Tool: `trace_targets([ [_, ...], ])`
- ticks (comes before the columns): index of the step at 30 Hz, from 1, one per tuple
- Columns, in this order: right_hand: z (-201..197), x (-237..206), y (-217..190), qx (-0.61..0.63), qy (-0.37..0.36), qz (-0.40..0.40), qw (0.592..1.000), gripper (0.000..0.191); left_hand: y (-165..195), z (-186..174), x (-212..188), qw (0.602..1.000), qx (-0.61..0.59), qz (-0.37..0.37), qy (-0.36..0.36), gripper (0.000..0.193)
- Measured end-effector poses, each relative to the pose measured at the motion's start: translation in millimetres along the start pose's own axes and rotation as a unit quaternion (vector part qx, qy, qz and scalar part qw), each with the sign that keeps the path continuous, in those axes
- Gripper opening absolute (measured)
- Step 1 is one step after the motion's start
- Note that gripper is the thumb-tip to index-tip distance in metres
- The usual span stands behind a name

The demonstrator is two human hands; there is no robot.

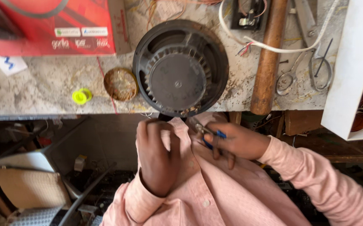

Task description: The person is repairing a speaker by hand, manipulating wires and components on the back of the speaker. They use a soldering iron to heat and adjust connections, then use pliers to cut a wire. The task involves careful handling of small parts and tools.

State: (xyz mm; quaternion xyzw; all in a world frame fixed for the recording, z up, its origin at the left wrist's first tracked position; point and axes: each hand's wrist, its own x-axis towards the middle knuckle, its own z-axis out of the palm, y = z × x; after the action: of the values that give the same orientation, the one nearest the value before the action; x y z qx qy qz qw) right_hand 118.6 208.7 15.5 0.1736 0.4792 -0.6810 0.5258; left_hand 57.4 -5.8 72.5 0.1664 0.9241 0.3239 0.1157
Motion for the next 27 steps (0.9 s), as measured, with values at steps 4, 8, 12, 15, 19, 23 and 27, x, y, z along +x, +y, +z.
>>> trace_targets([
  [4, 8, 12, 6, 0.029, 0.007, -0.109, 0.994, 0.053, -7, -1, 0, 0.996, -0.082, -0.031, -0.009, 0.017],
  [8, 8, 19, 9, 0.046, 0.043, -0.053, 0.997, 0.057, -1, 7, -1, 0.994, -0.105, -0.011, 0.01, 0.02],
  [12, 6, 21, 10, 0.049, 0.027, -0.116, 0.992, 0.057, 4, 9, 2, 0.999, -0.033, 0.03, -0.001, 0.034],
  [15, 2, 23, 10, 0.043, 0.033, -0.074, 0.996, 0.057, 6, 12, 5, 0.998, -0.006, 0.05, 0.032, 0.035],
  [19, -7, 26, 9, -0.024, 0.025, -0.118, 0.992, 0.055, 5, 14, 6, 0.996, 0.014, 0.083, 0.021, 0.039],
  [23, -14, 24, 7, 0.013, 0.004, -0.04, 0.999, 0.053, 7, 18, 3, 0.995, 0.031, 0.09, 0.017, 0.039],
  [27, -15, 24, 3, -0.003, 0.007, -0.049, 0.999, 0.055, 9, 21, 4, 0.995, 0.029, 0.095, 0.018, 0.039],
])
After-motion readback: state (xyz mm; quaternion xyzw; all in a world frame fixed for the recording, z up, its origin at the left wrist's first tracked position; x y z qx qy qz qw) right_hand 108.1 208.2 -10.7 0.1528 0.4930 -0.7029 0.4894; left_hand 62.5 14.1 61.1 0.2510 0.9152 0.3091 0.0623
